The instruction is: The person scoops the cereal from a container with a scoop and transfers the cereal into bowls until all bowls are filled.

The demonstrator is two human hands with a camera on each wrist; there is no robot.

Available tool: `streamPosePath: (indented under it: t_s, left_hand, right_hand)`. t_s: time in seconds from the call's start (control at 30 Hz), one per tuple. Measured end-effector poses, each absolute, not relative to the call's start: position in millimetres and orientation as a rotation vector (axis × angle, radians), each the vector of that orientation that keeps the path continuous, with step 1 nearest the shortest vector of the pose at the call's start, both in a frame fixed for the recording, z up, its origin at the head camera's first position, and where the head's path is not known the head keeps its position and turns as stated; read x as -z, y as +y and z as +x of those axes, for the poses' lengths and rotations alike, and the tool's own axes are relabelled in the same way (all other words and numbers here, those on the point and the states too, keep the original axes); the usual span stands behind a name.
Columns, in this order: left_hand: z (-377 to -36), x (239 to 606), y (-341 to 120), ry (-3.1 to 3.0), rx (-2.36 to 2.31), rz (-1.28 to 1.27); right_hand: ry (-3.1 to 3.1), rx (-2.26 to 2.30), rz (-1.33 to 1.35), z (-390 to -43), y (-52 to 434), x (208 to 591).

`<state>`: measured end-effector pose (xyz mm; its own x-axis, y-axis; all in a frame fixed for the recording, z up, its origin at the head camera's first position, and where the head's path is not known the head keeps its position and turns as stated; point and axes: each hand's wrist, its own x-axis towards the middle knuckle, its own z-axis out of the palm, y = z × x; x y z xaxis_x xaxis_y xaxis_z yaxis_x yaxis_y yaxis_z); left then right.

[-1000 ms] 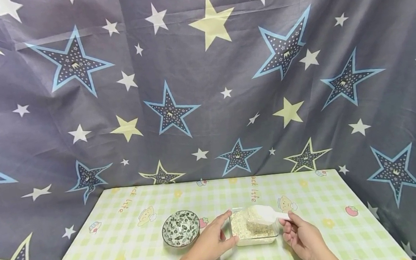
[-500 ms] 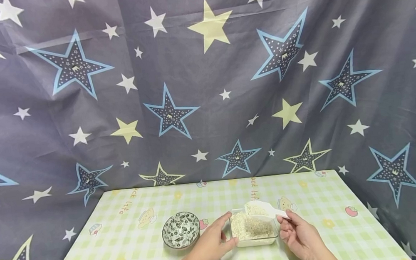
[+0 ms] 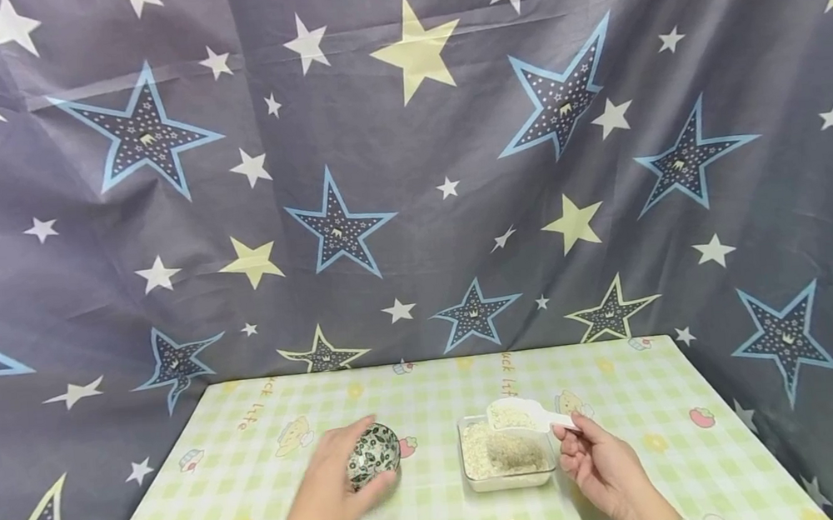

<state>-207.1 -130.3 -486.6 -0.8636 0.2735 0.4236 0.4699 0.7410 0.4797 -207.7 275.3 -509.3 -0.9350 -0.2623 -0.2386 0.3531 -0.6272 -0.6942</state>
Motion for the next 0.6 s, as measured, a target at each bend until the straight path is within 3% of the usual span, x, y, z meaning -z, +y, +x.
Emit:
streamPosePath:
  t_s: [0.23, 0.6]
  left_hand:
    - [-214.2, 506.5, -191.7, -2.756, 0.891, -0.35]
    - [-216.1, 525.4, -204.2, -2.782, 0.938, -0.3]
  right_hand:
    - [1.219, 2.55, 0.158, -210.4, 262.2, 501.8]
    - [1.428, 2.58, 0.254, -214.2, 236.5, 493.3]
